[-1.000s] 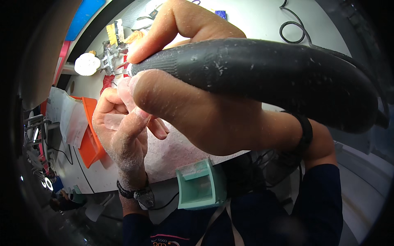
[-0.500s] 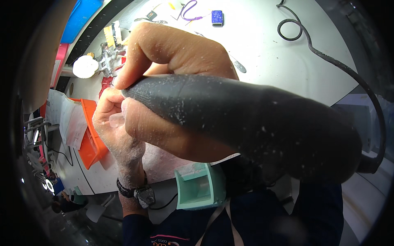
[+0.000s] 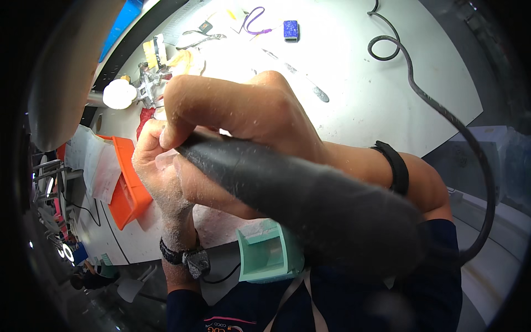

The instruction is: The recorder is sanding and shaping a dental prosthetic (denture) using a rotary tool at a workbench.

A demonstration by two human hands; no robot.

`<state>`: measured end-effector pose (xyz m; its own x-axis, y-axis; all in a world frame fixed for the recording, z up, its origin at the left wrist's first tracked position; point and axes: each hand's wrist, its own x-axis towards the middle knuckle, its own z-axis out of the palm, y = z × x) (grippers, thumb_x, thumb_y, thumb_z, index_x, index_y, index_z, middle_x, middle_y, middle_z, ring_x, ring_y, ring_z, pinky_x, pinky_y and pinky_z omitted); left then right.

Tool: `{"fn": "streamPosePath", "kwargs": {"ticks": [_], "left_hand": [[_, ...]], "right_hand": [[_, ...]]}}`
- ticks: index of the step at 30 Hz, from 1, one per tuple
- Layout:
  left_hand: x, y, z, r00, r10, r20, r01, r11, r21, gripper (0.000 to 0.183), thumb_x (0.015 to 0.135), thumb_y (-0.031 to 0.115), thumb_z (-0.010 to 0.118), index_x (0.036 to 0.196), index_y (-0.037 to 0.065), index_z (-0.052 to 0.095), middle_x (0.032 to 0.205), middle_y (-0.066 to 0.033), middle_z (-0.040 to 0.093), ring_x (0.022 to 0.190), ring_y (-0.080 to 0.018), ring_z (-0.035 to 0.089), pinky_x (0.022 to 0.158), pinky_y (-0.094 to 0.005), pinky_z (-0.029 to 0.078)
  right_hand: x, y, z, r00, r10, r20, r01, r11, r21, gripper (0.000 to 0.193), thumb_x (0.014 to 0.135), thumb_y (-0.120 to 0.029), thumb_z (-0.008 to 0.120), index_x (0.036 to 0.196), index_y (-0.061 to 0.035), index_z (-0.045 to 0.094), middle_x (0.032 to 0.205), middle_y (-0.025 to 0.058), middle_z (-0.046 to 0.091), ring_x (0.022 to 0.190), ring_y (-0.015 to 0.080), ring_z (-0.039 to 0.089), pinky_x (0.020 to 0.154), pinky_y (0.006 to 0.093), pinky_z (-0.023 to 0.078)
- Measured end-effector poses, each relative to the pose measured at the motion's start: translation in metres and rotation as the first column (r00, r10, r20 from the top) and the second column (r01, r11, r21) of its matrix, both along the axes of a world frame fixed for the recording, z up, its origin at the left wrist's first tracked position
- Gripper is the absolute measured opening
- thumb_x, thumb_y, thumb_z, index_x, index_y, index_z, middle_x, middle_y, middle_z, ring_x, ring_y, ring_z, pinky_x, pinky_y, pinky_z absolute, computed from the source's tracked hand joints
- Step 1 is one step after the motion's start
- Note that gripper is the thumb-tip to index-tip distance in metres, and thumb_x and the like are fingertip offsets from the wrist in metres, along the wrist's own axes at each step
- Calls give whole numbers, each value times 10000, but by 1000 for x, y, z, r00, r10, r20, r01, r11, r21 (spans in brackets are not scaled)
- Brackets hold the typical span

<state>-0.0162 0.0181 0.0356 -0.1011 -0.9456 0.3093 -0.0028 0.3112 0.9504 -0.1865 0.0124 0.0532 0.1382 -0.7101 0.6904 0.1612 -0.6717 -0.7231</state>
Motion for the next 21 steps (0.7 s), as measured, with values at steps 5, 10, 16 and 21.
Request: {"fn": "streamPosePath", "kwargs": {"ticks": [5, 10, 16, 21], "left_hand": [[-1, -3, 5, 997, 25, 78, -18, 996, -86, 184, 747, -97, 692, 866, -9, 583, 836, -67, 643, 741, -81, 608, 663, -207, 502], [8, -12, -8, 984, 85, 155, -33, 949, -312, 240, 699, -60, 710, 916, -20, 615, 863, -108, 671, 757, -147, 638, 682, -261, 508], [13, -19, -12, 914, 307, 265, -79, 776, -626, 309, 643, -27, 760, 924, 11, 638, 853, -120, 669, 748, -223, 662, 666, -298, 520], [13, -14, -6, 839, 388, 381, -33, 736, -676, 324, 637, -28, 757, 932, 23, 634, 843, -123, 657, 740, -241, 658, 644, -315, 525]], "right_hand": [[-12, 11, 16, 994, 96, 43, -105, 901, 420, 264, 722, 25, 670, 950, -19, 544, 856, 93, 634, 792, 108, 617, 747, 265, 483], [-10, 0, 8, 973, -38, -226, -17, 972, -235, 174, 707, 49, 646, 852, 3, 561, 612, 73, 622, 514, 96, 580, 550, 275, 489], [-6, 3, -6, 998, 57, 12, -56, 997, -57, 246, 723, 54, 606, 944, 2, 512, 826, 130, 611, 630, 100, 567, 624, 265, 489], [-10, 8, -2, 975, -65, -214, 21, 979, -201, 306, 657, 76, 616, 941, -1, 533, 714, 152, 641, 520, 175, 622, 668, 345, 555]]}}
